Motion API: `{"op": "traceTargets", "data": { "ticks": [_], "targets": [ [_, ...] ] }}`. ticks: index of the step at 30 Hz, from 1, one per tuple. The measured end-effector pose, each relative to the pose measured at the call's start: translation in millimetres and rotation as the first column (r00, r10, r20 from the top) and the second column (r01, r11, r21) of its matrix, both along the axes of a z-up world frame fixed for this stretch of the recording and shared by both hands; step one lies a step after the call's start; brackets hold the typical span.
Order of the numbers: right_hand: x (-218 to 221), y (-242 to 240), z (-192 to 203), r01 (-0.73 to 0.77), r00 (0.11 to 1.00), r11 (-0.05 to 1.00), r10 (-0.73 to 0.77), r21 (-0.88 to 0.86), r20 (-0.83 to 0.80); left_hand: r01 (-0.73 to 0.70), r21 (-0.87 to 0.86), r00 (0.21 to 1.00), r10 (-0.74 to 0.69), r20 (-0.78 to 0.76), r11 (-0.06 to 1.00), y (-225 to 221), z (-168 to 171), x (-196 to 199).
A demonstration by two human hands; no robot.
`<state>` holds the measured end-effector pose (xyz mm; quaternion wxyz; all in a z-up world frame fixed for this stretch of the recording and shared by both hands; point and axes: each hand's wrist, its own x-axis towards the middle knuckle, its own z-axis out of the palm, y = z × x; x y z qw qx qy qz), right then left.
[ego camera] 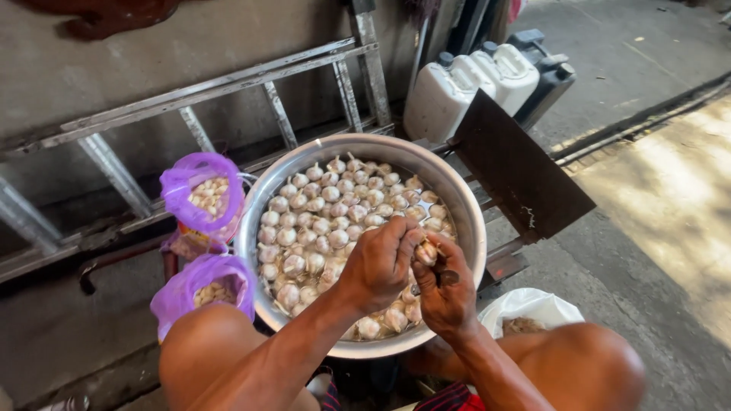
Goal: The person sits on the floor and peels garlic cloves using a small knife. They pick garlic from a large metal bowl filled with water, trim the ends, remove the outer skin, and place the peeled cloves into purple mesh bags nearby.
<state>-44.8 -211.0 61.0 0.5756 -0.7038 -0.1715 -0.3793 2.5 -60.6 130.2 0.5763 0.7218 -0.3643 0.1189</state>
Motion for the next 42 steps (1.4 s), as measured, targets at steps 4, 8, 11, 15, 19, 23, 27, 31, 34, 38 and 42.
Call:
{"op": "traceTargets", "data": {
  "ticks": [4,8,11,15,19,23,27,31,34,38,42],
  "targets": [
    [1.7,-1.5,-15.6,-0.052,0.999,0.997,0.053,0.055,-0.006,0.051,-0.061,0.971,-0.063,-0.229,0.997,5.0,-9.1,4.8],
    [8.4,1.1,-43.2,-0.157,0.984,0.957,0.172,0.245,-0.043,-0.034,-0.073,0.921,0.003,-0.388,0.997,18.5,-31.7,15.3],
    [5.8,-10.1,-62.6,-0.165,0.975,0.938,0.202,0.304,-0.091,-0.095,-0.049,0.881,0.061,-0.47,0.994,25.6,-46.8,9.4],
    [3.4,-5.1,-80.3,-0.135,0.96,0.942,0.201,0.306,-0.193,-0.066,-0.244,0.741,-0.117,-0.661,0.967,32.5,-57.4,4.4],
    [11.0,-1.9,-95.2,-0.126,0.932,0.948,0.214,0.291,-0.292,0.012,-0.329,0.693,-0.245,-0.678,0.944,28.6,-49.2,-13.3],
    [24.3,-0.7,-108.0,-0.129,0.894,0.958,0.224,0.257,-0.388,-0.087,-0.327,0.831,-0.112,-0.545,0.941,22.8,-78.1,-5.2],
    [37.6,2.1,-128.9,-0.131,0.843,0.965,0.229,0.226,-0.487,-0.251,-0.238,0.837,0.087,-0.54,0.938,27.5,-89.2,-1.2],
    [48.4,2.9,-157.0,-0.123,0.789,0.972,0.217,0.199,-0.574,-0.38,-0.079,0.797,0.283,-0.533,0.922,42.2,-133.5,14.7],
    [34.5,4.7,-137.2,-0.107,0.75,0.979,0.194,0.174,-0.632,-0.424,0.087,0.705,0.389,-0.593,0.901,58.1,-157.0,20.4],
    [26.0,0.7,-126.9,-0.076,0.705,0.988,0.146,0.131,-0.694,-0.176,0.489,0.861,0.374,-0.345,0.855,54.9,-127.4,10.4],
    [16.0,-1.0,-119.7,-0.076,0.64,0.995,0.101,0.068,-0.762,0.072,0.241,0.953,0.004,-0.302,0.968,31.7,-125.7,8.7]
  ]
}}
